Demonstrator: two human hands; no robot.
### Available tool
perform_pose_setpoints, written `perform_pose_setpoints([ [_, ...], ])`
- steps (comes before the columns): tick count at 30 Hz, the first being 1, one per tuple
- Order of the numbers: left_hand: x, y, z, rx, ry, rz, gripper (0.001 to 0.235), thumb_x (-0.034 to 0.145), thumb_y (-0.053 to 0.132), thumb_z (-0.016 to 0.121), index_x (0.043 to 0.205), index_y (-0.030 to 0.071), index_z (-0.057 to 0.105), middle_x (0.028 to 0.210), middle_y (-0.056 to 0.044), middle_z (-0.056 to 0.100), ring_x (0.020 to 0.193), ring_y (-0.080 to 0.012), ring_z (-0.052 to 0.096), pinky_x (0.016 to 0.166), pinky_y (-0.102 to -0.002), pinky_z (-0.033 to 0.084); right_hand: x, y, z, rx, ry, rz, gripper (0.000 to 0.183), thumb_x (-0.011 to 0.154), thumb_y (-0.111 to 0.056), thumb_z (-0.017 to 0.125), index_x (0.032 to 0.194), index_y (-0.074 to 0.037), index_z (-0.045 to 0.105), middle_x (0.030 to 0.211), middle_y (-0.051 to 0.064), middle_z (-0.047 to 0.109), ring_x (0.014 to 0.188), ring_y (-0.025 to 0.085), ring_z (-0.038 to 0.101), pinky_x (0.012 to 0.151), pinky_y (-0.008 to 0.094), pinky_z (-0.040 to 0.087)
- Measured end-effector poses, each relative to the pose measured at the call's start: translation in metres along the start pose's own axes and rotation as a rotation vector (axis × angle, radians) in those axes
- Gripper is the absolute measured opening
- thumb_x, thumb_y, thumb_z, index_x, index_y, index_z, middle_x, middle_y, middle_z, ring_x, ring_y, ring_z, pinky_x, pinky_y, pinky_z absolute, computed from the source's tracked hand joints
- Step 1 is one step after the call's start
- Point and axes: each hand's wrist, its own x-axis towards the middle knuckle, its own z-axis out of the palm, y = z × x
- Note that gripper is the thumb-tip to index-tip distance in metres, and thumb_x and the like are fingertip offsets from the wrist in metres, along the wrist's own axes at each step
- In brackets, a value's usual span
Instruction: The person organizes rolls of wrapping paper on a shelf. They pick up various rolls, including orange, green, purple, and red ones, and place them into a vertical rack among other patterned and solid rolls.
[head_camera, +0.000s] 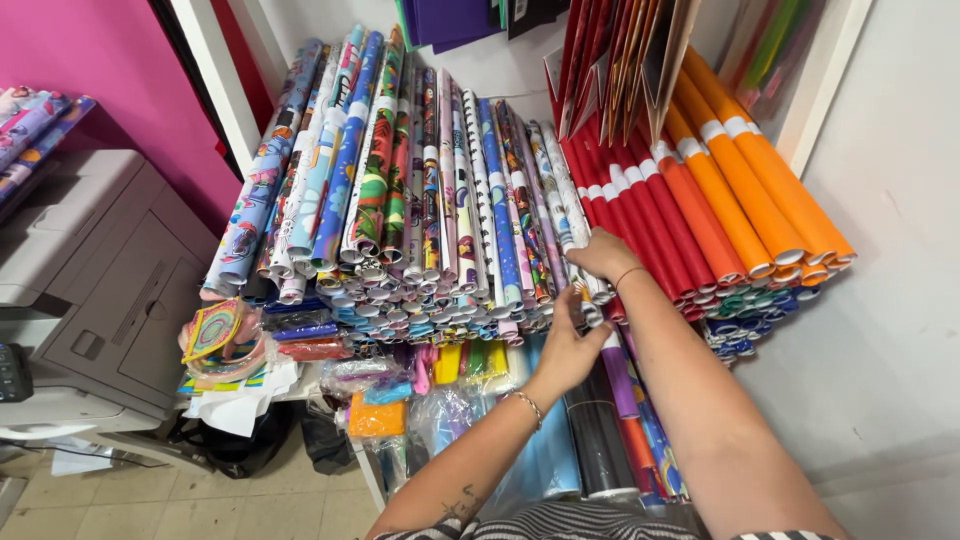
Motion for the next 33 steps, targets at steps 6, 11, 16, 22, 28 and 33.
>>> perform_pose_setpoints([
  [6, 0.001, -0.011, 0.014, -0.182, 0.042, 0.024, 0.093, 0.085, 0.020, 0.073, 0.155, -0.006, 0.018, 0.154, -0.039, 0.032, 0.141, -0.0506, 0.039, 0.117, -0.053, 0.040, 0.002, 0.010, -0.003, -0.002, -0.006, -0.021, 0.095, 0.065, -0.048, 0.087, 0.142, -0.005, 0.051, 0.135, 0.024, 0.065, 0.131, 0.037, 0.059, 0.107, 0.049, 0.050],
  [11, 0.001, -0.020, 0.008, -0.119, -0.009, -0.001, 0.087, 0.086, 0.024, 0.072, 0.154, -0.005, 0.026, 0.153, -0.036, 0.038, 0.142, -0.0467, 0.041, 0.117, -0.051, 0.040, -0.030, 0.014, -0.020, 0.340, 0.038, -0.030, 0.093, 0.070, -0.035, 0.086, 0.148, 0.002, 0.049, 0.134, 0.030, 0.063, 0.129, 0.040, 0.059, 0.103, 0.049, 0.052],
  [16, 0.009, -0.034, 0.007, -0.059, -0.032, -0.015, 0.084, 0.089, 0.030, 0.070, 0.154, -0.004, 0.028, 0.152, -0.034, 0.041, 0.141, -0.0430, 0.044, 0.115, -0.050, 0.042, -0.034, 0.047, -0.009, 0.709, 0.014, -0.056, 0.092, 0.075, -0.013, 0.078, 0.154, 0.010, 0.037, 0.127, 0.037, 0.062, 0.114, 0.040, 0.064, 0.088, 0.047, 0.056],
  [22, 0.018, -0.042, 0.013, -0.057, -0.142, -0.111, 0.094, 0.093, 0.062, 0.061, 0.158, 0.001, 0.030, 0.150, -0.026, 0.049, 0.141, -0.0356, 0.046, 0.115, -0.046, 0.042, -0.088, 0.063, 0.002, 0.983, -0.018, -0.128, 0.091, 0.078, -0.005, 0.080, 0.156, 0.007, 0.034, 0.121, 0.033, 0.065, 0.098, 0.037, 0.069, 0.073, 0.047, 0.060],
  [28, -0.017, -0.049, 0.015, -0.461, -0.306, -0.056, 0.106, 0.084, 0.022, 0.086, 0.160, -0.006, 0.018, 0.130, -0.023, 0.059, 0.110, -0.0287, 0.063, 0.084, -0.039, 0.059, -0.149, 0.075, 0.009, 0.909, 0.017, -0.226, 0.094, 0.077, 0.000, 0.080, 0.158, 0.005, 0.033, 0.137, 0.031, 0.059, 0.126, 0.037, 0.057, 0.102, 0.050, 0.050],
  [33, -0.075, -0.006, -0.013, -0.366, -0.353, -0.191, 0.092, 0.077, 0.009, 0.079, 0.152, 0.007, 0.024, 0.122, -0.010, 0.068, 0.088, -0.0202, 0.072, 0.079, -0.036, 0.062, -0.228, 0.042, -0.013, 0.586, 0.006, -0.125, 0.078, 0.082, -0.023, 0.072, 0.155, -0.021, 0.046, 0.147, 0.002, 0.064, 0.127, 0.017, 0.065, 0.103, 0.034, 0.052],
])
